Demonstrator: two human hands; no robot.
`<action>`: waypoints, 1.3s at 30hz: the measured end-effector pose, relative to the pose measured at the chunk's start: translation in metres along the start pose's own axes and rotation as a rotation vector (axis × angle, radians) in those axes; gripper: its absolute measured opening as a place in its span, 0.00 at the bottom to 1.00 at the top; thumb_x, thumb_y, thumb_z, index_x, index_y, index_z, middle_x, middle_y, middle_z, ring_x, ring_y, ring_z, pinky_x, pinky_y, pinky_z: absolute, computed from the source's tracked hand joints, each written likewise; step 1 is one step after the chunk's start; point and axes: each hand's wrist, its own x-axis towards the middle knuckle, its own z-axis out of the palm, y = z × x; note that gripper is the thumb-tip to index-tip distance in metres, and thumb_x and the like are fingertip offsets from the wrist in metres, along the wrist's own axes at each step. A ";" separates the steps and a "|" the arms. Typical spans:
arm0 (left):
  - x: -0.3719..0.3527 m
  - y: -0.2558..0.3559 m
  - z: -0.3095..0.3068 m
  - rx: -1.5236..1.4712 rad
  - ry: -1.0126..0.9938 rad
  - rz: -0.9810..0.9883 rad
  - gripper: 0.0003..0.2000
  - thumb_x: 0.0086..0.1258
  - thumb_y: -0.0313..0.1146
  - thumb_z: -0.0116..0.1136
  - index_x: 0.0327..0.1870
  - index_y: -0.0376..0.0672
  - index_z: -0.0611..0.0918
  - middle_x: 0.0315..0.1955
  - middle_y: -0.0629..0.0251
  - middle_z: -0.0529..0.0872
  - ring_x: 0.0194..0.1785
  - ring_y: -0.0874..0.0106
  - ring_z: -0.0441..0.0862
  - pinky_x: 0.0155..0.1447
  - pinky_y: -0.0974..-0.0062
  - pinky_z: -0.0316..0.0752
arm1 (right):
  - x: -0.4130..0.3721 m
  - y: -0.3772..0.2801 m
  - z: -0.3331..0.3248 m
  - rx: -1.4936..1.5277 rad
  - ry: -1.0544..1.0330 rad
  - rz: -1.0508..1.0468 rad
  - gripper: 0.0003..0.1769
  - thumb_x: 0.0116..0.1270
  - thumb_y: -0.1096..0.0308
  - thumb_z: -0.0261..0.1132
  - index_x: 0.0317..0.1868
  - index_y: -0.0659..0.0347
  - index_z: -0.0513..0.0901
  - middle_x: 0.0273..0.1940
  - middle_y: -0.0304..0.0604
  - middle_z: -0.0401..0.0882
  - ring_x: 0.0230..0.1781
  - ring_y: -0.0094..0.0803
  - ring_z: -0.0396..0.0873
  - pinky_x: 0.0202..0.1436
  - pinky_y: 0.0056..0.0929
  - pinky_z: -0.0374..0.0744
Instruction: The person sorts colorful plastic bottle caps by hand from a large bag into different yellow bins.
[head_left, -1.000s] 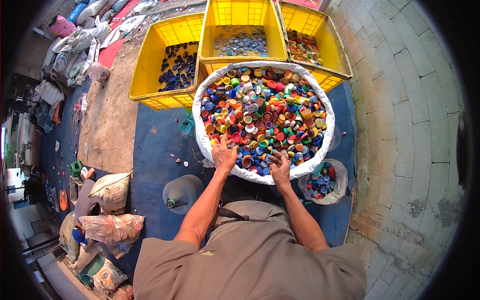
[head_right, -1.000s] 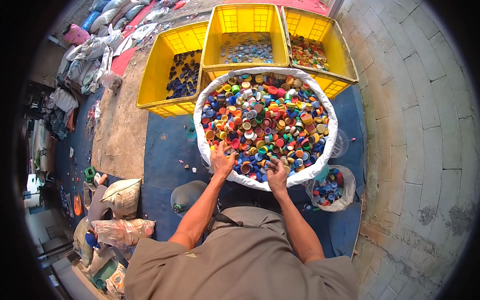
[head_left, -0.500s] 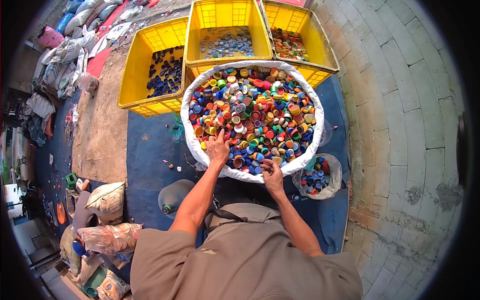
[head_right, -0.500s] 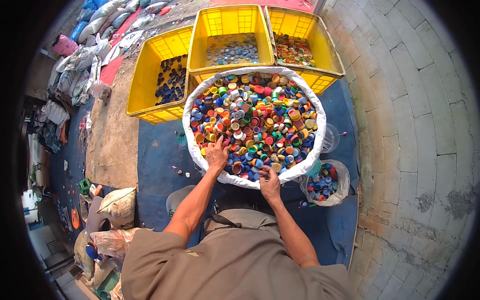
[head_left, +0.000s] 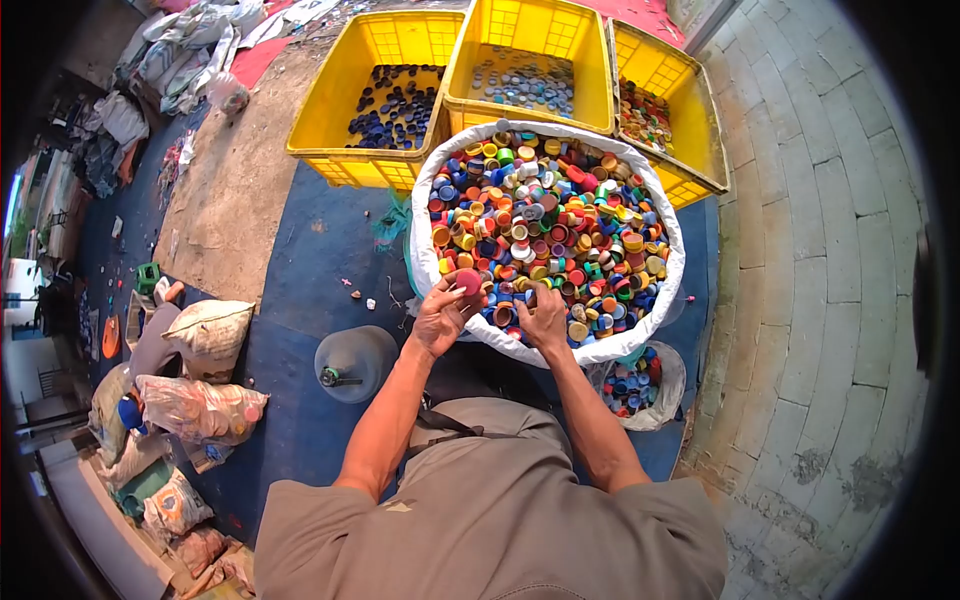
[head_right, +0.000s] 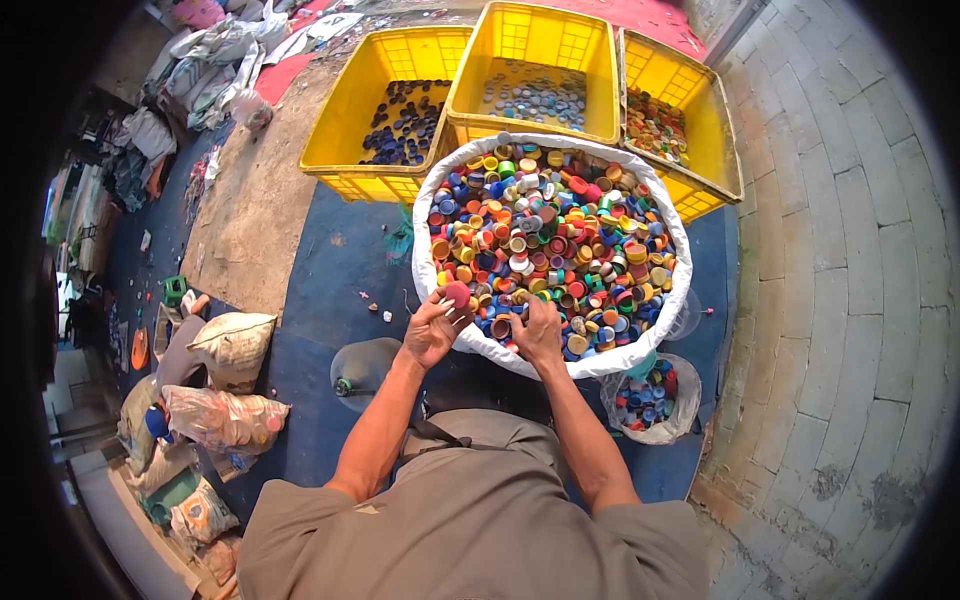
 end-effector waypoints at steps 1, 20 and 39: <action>-0.010 0.000 -0.002 -0.103 -0.032 -0.007 0.17 0.65 0.27 0.54 0.55 0.39 0.74 0.46 0.58 0.82 0.51 0.61 0.81 0.61 0.59 0.75 | 0.008 -0.003 0.003 -0.035 -0.006 -0.032 0.21 0.52 0.70 0.70 0.48 0.63 0.78 0.31 0.47 0.80 0.35 0.44 0.75 0.41 0.42 0.73; -0.031 -0.018 -0.035 0.284 0.457 0.078 0.14 0.61 0.27 0.68 0.46 0.43 0.77 0.27 0.74 0.81 0.25 0.83 0.74 0.28 0.82 0.73 | 0.046 0.021 0.052 -0.311 -0.119 -0.173 0.25 0.57 0.71 0.66 0.56 0.62 0.75 0.41 0.47 0.83 0.46 0.43 0.76 0.50 0.43 0.68; 0.088 -0.002 -0.015 2.064 0.349 0.473 0.24 0.51 0.32 0.71 0.51 0.44 0.77 0.31 0.56 0.85 0.39 0.56 0.82 0.44 0.61 0.77 | -0.034 -0.015 -0.012 1.542 -0.023 0.869 0.23 0.56 0.69 0.56 0.54 0.65 0.71 0.39 0.45 0.75 0.36 0.34 0.76 0.44 0.33 0.76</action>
